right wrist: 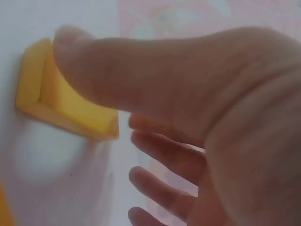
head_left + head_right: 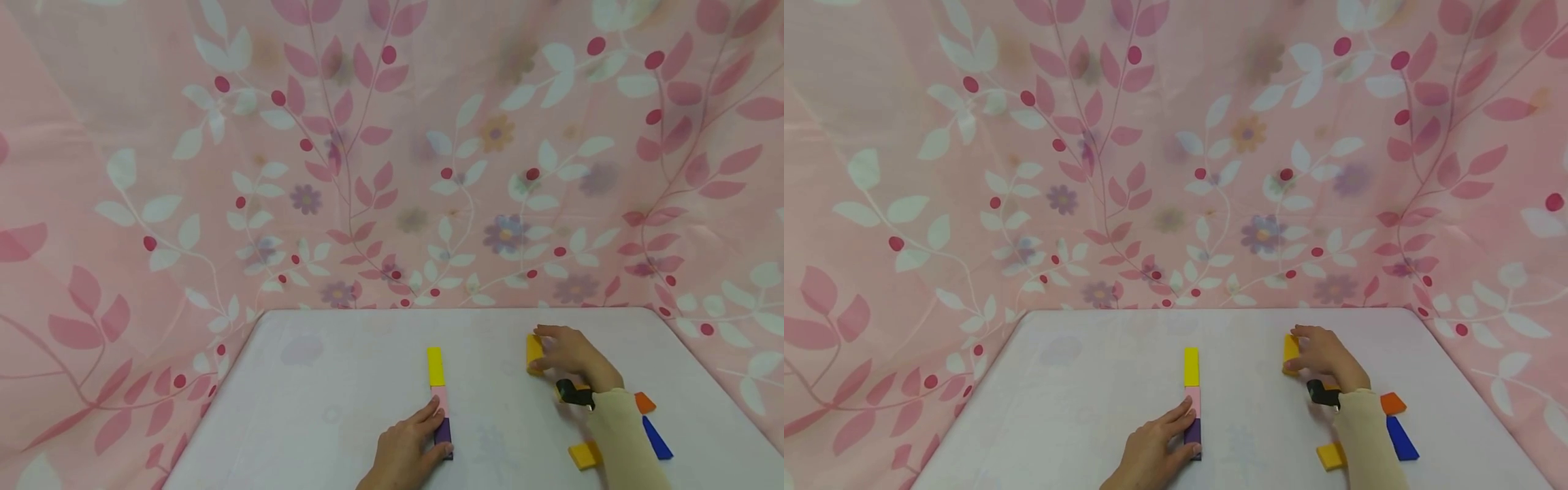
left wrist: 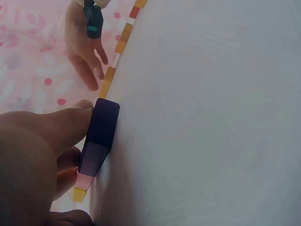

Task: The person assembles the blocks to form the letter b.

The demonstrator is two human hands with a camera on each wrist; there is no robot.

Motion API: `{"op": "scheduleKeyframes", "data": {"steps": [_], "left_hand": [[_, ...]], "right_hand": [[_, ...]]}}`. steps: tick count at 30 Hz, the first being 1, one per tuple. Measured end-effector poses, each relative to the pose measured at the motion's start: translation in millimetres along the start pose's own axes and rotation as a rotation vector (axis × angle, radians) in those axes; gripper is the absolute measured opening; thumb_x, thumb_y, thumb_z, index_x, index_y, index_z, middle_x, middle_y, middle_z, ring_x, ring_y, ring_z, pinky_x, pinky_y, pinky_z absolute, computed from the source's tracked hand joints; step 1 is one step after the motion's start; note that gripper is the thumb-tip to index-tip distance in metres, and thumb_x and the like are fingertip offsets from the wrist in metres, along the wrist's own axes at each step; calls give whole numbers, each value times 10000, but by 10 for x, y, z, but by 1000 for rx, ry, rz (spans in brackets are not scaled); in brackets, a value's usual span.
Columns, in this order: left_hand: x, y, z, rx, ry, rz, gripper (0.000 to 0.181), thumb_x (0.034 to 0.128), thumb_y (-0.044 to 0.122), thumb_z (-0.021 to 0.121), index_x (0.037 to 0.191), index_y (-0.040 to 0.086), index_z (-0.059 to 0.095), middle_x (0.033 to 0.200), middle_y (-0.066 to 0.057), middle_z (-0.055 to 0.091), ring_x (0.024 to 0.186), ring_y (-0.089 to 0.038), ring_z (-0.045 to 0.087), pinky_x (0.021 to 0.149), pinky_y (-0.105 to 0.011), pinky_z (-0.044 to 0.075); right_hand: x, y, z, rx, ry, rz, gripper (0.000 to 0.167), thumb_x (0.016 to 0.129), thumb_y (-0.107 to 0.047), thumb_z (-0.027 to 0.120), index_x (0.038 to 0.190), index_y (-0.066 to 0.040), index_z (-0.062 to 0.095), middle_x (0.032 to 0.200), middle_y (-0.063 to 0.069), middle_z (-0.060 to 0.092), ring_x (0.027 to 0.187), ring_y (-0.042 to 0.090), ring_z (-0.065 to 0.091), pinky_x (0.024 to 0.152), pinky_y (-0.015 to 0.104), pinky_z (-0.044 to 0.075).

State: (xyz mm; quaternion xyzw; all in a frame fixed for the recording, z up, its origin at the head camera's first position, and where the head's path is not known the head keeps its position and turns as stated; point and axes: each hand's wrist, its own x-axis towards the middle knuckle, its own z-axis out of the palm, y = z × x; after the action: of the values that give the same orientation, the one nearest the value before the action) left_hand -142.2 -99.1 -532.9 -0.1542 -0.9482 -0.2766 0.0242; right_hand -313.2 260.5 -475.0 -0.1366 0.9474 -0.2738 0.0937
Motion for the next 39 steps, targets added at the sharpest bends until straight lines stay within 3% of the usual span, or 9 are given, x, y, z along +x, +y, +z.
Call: {"op": "scheduleKeyframes", "data": {"steps": [5, 8, 15, 26, 32, 39], "left_hand": [[8, 11, -12, -2, -9, -18, 562, 935, 475, 792, 1426, 223, 690, 1565, 112, 578, 1275, -291, 700, 807, -516, 622], [17, 23, -11, -8, -32, -46, 584, 926, 507, 789, 1430, 230, 685, 1573, 134, 564, 1288, -291, 692, 831, -546, 612], [22, 29, -7, -16, -37, -49, 598, 923, 525, 785, 1429, 222, 684, 1577, 137, 557, 1293, -294, 689, 842, -548, 611], [25, 25, -5, -27, -59, -71, 608, 923, 546, 776, 1436, 234, 677, 1582, 154, 546, 1295, -299, 688, 854, -572, 604], [28, 21, -7, -19, -67, -72, 604, 928, 559, 766, 1435, 244, 679, 1581, 158, 547, 1300, -278, 686, 861, -565, 608], [36, 5, -4, 5, -51, -41, 594, 940, 565, 751, 1442, 257, 675, 1576, 148, 557, 1297, -249, 688, 855, -536, 620]], "right_hand": [[-2, -5, 17, 45, -15, 82, 828, 814, -342, 925, 1485, 4, 584, 1526, 424, 435, 1380, 634, 382, 1119, 796, 316], [2, -4, 66, 45, -15, 89, 812, 830, -343, 913, 1497, -19, 582, 1539, 414, 435, 1388, 629, 385, 1119, 790, 330], [55, -40, 193, 2, 23, -21, 743, 896, -286, 856, 1505, 14, 553, 1588, 310, 468, 1415, 619, 395, 1140, 767, 331], [273, -251, 504, 10, 81, -225, 702, 908, -190, 843, 1444, 148, 541, 1535, 345, 505, 1420, 582, 457, 1161, 697, 370], [471, -472, 629, -40, 76, -290, 671, 908, -209, 845, 1420, 135, 579, 1508, 328, 547, 1390, 547, 520, 1160, 675, 396], [639, -679, 713, -54, 51, -306, 665, 913, -215, 847, 1423, 123, 585, 1502, 312, 563, 1406, 507, 533, 1179, 638, 396]]}}
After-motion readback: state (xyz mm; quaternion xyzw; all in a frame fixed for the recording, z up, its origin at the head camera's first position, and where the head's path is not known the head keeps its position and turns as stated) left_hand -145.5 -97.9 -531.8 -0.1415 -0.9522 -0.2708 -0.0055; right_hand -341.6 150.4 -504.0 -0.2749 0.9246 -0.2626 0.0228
